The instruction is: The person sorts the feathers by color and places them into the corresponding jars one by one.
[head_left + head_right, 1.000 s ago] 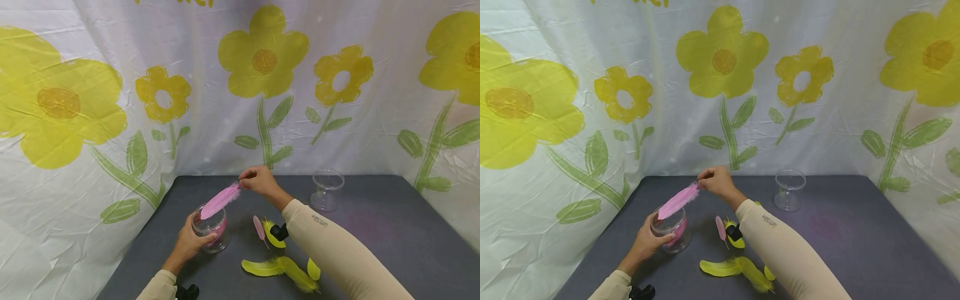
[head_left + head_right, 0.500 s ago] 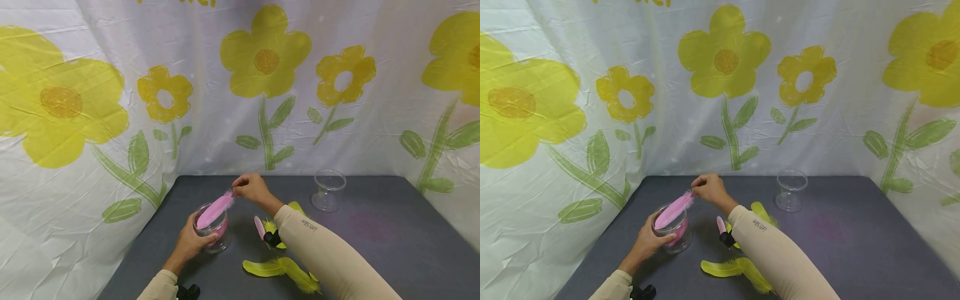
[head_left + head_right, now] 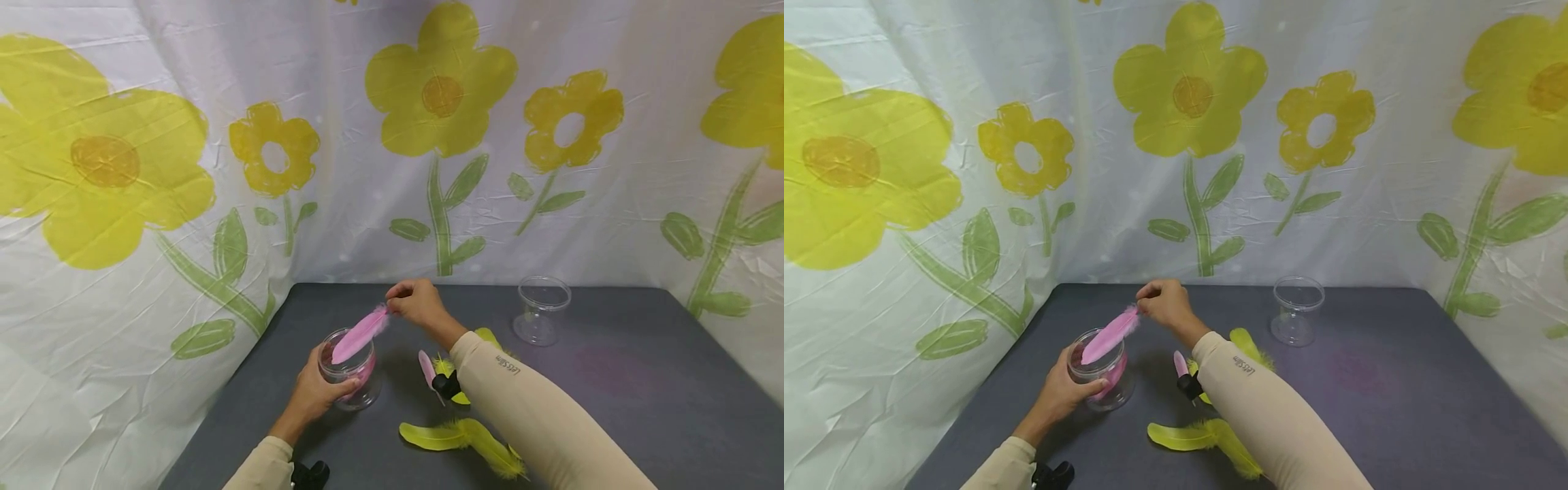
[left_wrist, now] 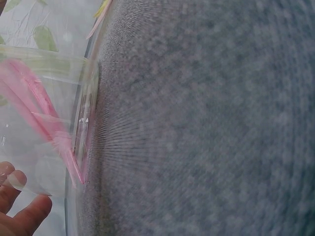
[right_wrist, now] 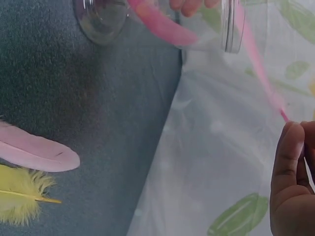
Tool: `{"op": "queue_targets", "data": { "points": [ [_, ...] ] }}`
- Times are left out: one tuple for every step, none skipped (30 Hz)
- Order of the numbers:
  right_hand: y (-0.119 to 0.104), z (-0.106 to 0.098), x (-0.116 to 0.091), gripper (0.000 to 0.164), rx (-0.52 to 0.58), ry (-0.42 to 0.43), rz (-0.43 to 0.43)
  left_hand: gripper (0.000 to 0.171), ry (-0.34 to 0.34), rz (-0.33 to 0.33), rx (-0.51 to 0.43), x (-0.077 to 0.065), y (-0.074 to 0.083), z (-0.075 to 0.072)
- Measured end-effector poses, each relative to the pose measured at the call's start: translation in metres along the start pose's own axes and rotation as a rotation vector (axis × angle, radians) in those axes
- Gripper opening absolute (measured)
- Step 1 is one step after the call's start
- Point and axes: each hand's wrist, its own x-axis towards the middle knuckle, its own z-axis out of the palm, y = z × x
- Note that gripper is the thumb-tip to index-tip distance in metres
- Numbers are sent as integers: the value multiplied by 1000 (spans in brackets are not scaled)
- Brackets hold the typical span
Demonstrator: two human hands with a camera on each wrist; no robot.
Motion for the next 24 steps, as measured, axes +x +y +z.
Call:
{"op": "queue_targets", "data": {
  "points": [
    [0,-1,0,5,2,-2,-1,100,-4,-2,-6,0,0,0],
    [0,-1,0,6,2,-7,-5,100,-7,-4,-4,0,1,0],
    [1,0,0,7,1,-15,-12,100,-10,-6,-4,0,1,0],
    [2,1,0,7,2,-25,-23,99,-12,-7,-1,0,1,0],
    [3,2,-1,7,5,-36,-31,99,-12,-7,3,0,1,0],
    [3,3,-1,7,8,-48,-39,99,-12,-10,0,0,1,-1],
    [4,6,-2,6,13,-60,-46,99,-14,-10,-5,0,1,0],
    [5,8,-3,7,20,-72,-57,98,-15,-6,-12,0,1,0],
    [6,10,-4,6,28,-81,-63,98,-18,-3,-21,0,0,0],
    [6,12,-5,6,43,-89,-65,97,-20,2,-29,0,0,0],
    [6,15,-6,6,61,-94,-61,97,-21,5,-38,0,0,0],
    [7,17,-7,6,83,-100,-58,97,-22,10,-48,0,-1,1],
    [7,20,-8,6,112,-107,-53,96,-21,16,-53,0,-1,1],
    [8,22,-9,6,141,-111,-46,96,-19,20,-55,0,-1,1],
    [8,25,-9,7,172,-116,-36,96,-17,22,-53,0,-1,1],
    [8,27,-10,7,204,-123,-27,96,-14,25,-52,0,-1,1],
    [9,30,-11,7,235,-129,-19,96,-13,25,-50,0,-1,1],
    [10,32,-11,8,261,-135,-16,96,-12,25,-47,0,-1,1],
    [11,34,-12,8,282,-142,-10,96,-12,23,-44,0,-1,1],
    [12,37,-12,8,299,-147,-5,96,-14,22,-43,0,0,1],
    [14,39,-13,8,315,-151,-2,96,-16,20,-41,0,0,1],
    [15,41,-13,8,327,-153,1,96,-19,20,-38,0,0,1],
    [16,43,-13,8,341,-153,3,96,-21,19,-36,0,0,1],
    [17,44,-14,8,353,-151,4,96,-22,19,-35,0,0,1]
  ]
}}
